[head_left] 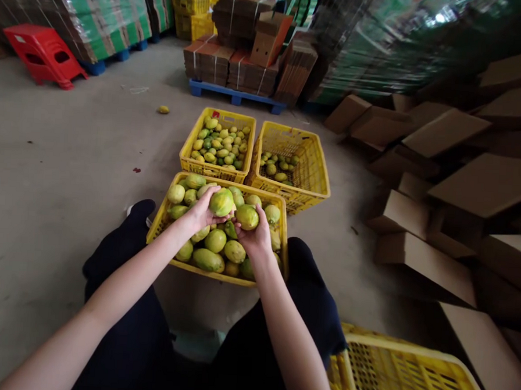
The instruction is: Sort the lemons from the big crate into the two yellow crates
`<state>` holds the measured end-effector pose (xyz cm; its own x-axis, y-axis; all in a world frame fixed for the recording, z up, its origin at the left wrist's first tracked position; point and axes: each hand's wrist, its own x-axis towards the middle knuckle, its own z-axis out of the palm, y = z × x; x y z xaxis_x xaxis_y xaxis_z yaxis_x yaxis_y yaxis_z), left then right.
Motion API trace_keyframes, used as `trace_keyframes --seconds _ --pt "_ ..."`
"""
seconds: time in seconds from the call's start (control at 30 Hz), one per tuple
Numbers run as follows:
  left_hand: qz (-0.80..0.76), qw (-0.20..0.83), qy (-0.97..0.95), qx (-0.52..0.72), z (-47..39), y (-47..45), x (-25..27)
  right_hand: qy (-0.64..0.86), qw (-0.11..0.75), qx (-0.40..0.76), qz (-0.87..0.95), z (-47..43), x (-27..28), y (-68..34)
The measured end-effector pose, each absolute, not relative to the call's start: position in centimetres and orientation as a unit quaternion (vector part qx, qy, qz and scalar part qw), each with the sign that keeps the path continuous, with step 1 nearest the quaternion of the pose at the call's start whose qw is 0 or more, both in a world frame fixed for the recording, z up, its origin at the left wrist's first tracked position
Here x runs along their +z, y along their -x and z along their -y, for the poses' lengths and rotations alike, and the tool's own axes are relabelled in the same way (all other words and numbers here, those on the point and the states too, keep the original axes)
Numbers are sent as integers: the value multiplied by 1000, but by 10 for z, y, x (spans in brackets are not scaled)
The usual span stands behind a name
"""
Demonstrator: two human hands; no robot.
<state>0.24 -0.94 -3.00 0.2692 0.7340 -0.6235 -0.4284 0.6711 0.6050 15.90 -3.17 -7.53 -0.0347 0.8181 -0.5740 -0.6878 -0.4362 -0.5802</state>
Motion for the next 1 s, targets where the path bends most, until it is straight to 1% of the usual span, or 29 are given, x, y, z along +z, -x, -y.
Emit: trace_keyframes --seconds 0.13,0.27,0.37,0.57,0.63,0.7,0.77,0.83,0.9,1.0 --pt "-478 787 -156 358 7 -5 -37 467 494 733 22 34 -69 -158" --pt "-450 816 -40 360 4 -5 -48 478 478 735 -49 37 -54 -155" --pt "-452 816 35 359 2 -3 -58 483 478 730 -73 36 -51 -155" --pt "-454 814 33 362 3 -6 -68 478 507 717 -20 34 -67 -157" --pt "-476 792 4 381 4 -10 -68 478 520 708 5 34 -69 -157" --pt "-482 754 -67 441 7 -12 -67 469 545 694 30 34 -68 -156" --pt "-447 706 -179 519 12 -11 -62 441 599 664 80 34 -64 -155" --pt "-397 658 -289 571 15 -5 -54 406 654 619 158 35 -61 -153" --pt "-375 621 -370 581 18 3 -44 391 675 572 254 37 -58 -152" --pt "-394 564 -465 558 20 12 -32 399 679 497 365 42 -57 -150"
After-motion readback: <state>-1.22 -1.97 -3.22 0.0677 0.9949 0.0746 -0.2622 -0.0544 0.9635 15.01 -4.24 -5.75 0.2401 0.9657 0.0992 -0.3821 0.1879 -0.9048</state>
